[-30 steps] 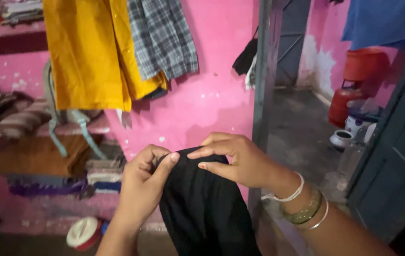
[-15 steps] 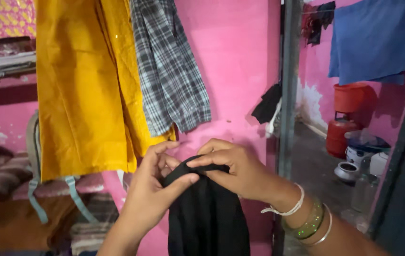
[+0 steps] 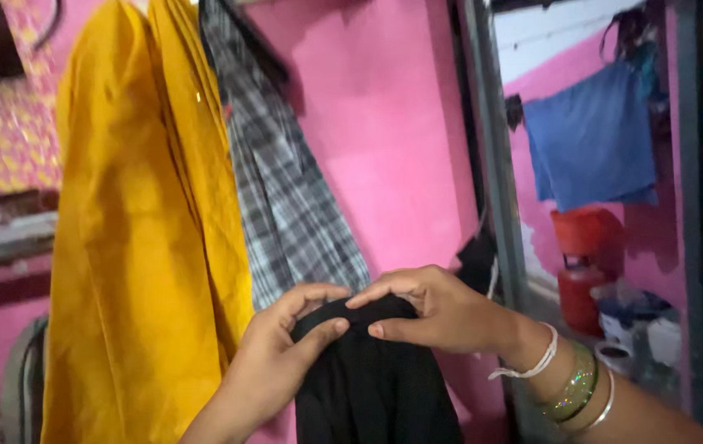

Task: The person picks up various garments from a pile on a bed, including a plaid shirt, black pants, a striped shirt, and shorts. They fold each item and hang it on a wall-mounted hook rack in a bedroom.

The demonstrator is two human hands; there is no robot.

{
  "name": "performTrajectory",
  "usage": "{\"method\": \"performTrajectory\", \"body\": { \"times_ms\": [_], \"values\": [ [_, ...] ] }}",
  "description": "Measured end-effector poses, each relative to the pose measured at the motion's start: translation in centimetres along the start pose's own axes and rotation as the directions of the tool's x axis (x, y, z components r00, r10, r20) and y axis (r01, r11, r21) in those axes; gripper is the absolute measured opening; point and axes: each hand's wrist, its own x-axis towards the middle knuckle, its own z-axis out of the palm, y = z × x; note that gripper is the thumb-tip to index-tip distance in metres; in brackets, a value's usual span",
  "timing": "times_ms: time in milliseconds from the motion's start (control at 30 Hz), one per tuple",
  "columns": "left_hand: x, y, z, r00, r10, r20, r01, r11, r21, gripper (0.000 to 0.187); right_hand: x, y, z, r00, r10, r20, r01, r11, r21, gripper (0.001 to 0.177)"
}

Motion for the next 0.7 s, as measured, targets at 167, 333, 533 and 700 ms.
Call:
{"method": "performTrajectory", "body": {
  "times_ms": [167, 333, 533, 700],
  "values": [
    [6.1, -0.4, -3.4, 0.997, 0.063, -0.043, -0.062, 0.998, 0.021, 0.023, 5.0, 1.4, -3.1, 0.997, -0.07, -0.029, 0.073, 0.987, 0.146, 0.033],
    [14.0, 1.0, -8.2, 0.966, 0.182, -0.183, -0.152, 0.975, 0.164, 0.024, 13.1, 2.6, -7.1, 0.94, -0.313, -0.134, 0.298, 0.947, -0.117, 0.027],
    [21.4, 5.2, -14.0, 0.942, 0.224, -0.248, -0.153, 0.949, 0.274, 0.027, 21.9, 1.0, -11.0, 0.885, -0.446, -0.134, 0.405, 0.879, -0.252, 0.028],
    [23.9, 7.8, -15.6, 0.932, 0.257, -0.257, -0.127, 0.892, 0.435, 0.029, 26.2, 1.3, -13.0, 0.921, -0.38, -0.083, 0.359, 0.913, -0.193, 0.035]
  ]
}}
